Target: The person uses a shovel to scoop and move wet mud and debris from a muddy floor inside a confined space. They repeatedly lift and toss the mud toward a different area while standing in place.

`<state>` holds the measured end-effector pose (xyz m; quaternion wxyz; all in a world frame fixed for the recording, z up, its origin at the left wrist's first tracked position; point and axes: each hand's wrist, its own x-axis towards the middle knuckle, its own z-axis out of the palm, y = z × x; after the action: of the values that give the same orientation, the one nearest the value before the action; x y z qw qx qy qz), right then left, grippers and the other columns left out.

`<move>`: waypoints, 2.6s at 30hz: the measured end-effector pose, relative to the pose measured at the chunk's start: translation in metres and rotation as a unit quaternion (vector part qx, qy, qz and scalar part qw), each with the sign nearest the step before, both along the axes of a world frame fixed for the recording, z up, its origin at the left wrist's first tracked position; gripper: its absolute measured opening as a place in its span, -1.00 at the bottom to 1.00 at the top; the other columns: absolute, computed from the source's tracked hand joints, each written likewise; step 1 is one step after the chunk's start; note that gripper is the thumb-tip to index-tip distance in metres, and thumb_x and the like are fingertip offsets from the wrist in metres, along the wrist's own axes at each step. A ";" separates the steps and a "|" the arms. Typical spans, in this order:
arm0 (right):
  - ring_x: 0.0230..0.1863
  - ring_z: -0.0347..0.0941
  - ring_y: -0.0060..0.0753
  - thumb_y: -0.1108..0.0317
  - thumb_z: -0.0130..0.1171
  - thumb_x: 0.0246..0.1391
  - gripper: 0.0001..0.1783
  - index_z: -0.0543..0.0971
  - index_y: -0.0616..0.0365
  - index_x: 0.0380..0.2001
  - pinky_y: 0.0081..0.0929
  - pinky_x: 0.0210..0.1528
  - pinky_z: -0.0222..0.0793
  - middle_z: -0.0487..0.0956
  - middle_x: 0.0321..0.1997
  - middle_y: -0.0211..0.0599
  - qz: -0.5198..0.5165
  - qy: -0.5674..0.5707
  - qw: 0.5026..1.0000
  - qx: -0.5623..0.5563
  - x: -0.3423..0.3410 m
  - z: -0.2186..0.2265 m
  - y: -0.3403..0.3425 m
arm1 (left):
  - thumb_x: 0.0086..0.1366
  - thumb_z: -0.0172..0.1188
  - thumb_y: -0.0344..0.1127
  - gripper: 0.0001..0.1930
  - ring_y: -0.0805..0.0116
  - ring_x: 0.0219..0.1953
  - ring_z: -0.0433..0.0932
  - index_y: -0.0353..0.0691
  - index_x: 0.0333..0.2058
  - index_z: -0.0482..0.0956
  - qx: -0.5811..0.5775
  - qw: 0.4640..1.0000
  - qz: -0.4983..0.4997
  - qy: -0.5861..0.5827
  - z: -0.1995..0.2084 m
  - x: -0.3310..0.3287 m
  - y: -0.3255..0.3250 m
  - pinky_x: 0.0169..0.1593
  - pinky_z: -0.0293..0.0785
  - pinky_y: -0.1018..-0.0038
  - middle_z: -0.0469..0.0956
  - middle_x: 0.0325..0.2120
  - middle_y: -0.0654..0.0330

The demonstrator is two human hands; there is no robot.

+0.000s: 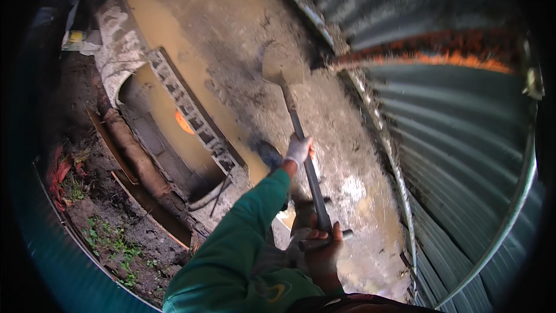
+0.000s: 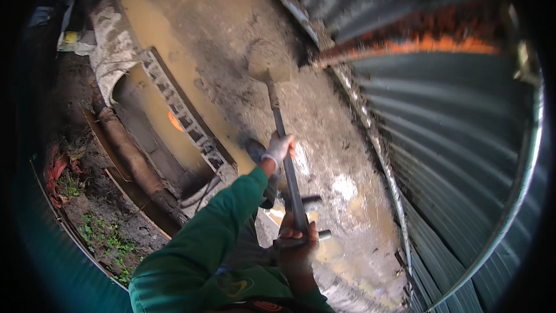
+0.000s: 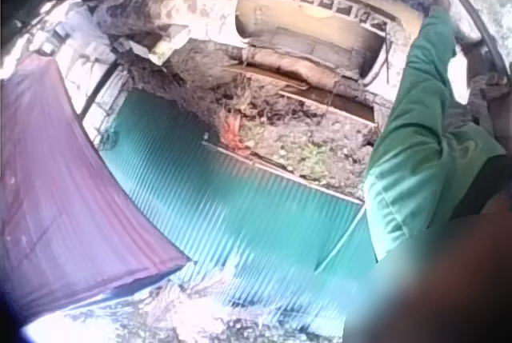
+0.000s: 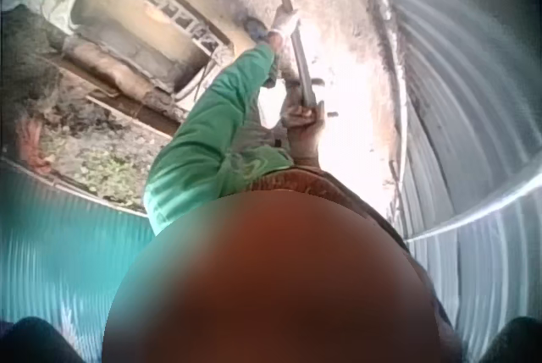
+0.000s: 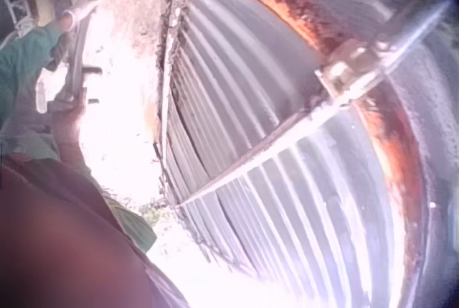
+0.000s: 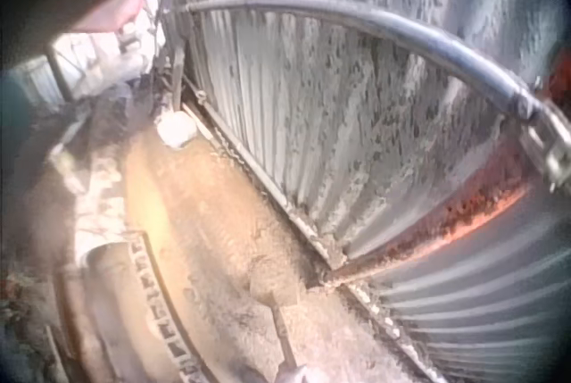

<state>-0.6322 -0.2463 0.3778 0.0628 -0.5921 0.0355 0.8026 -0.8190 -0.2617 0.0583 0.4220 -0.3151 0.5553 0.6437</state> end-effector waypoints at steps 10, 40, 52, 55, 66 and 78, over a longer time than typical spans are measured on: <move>-0.26 0.63 -0.17 -0.22 0.17 0.29 -0.30 0.55 0.37 -0.43 -0.32 0.00 0.60 0.64 -0.43 -0.09 -0.044 0.036 0.987 0.151 -0.174 0.103 0.032 | 0.44 0.23 0.00 -0.43 0.29 -0.33 0.68 -0.11 0.29 0.36 0.176 0.974 -0.117 -0.081 0.260 -0.021 -0.133 -0.21 0.70 0.35 0.63 -0.24 0.16; -0.03 0.59 0.11 -0.14 0.18 0.29 -0.35 0.47 0.36 -0.03 0.11 0.09 0.56 0.61 -0.05 0.06 0.036 0.176 0.971 0.156 -0.692 0.158 -0.022 | 0.44 0.08 -0.11 -0.71 0.07 -0.32 0.63 -0.25 -0.26 0.55 -0.166 0.975 0.004 -0.147 0.226 -0.532 -0.536 -0.24 0.61 0.05 0.60 -0.37 0.03; -0.37 0.65 -0.30 0.09 0.32 0.25 -0.73 0.48 -0.14 -0.12 -0.32 -0.44 0.64 0.65 -0.30 -0.27 -0.207 -0.017 0.954 0.215 -0.854 0.153 -0.177 | 0.42 0.23 -0.12 -0.64 0.11 -0.33 0.69 -0.05 0.11 0.49 0.026 0.913 -0.400 0.076 0.324 -1.048 -0.356 -0.35 0.69 0.21 0.65 -0.31 0.11; -0.30 0.67 -0.32 0.25 0.35 0.20 -0.11 0.09 -0.14 0.46 -0.25 -0.32 0.67 0.66 -0.26 -0.27 -0.301 -0.075 0.914 0.260 -0.893 0.132 -0.227 | 0.48 0.12 0.10 -0.38 -0.03 -0.08 0.66 -0.16 0.33 0.32 0.088 0.787 -0.611 -0.001 0.395 -1.013 -0.276 -0.01 0.68 0.14 0.59 0.00 -0.10; -0.13 0.64 0.14 0.06 0.38 -0.02 -0.25 0.38 0.25 0.15 -0.15 -0.03 0.56 0.66 -0.19 0.16 0.053 -0.313 0.887 0.334 -0.992 0.130 -0.232 | 0.47 0.09 0.19 -0.42 0.17 0.04 0.61 -0.09 0.25 0.46 0.064 0.717 -0.684 -0.117 0.383 -0.980 -0.231 0.06 0.56 0.09 0.52 0.18 0.17; 0.00 0.63 0.16 0.32 0.17 0.00 -0.19 0.29 0.20 0.38 -0.09 0.09 0.53 0.66 -0.08 0.24 -0.037 -0.433 0.844 0.314 -1.034 0.099 -0.290 | 0.43 0.23 -0.07 -0.54 -0.01 0.01 0.63 -0.19 0.17 0.50 -0.012 0.722 -0.687 -0.080 0.335 -1.148 -0.228 0.02 0.64 0.09 0.60 0.02 -0.06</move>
<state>-1.6659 -0.5364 0.4767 0.2839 -0.8265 -0.2276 0.4296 -1.9669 -0.4897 0.3936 0.7876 0.0968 0.5916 0.1428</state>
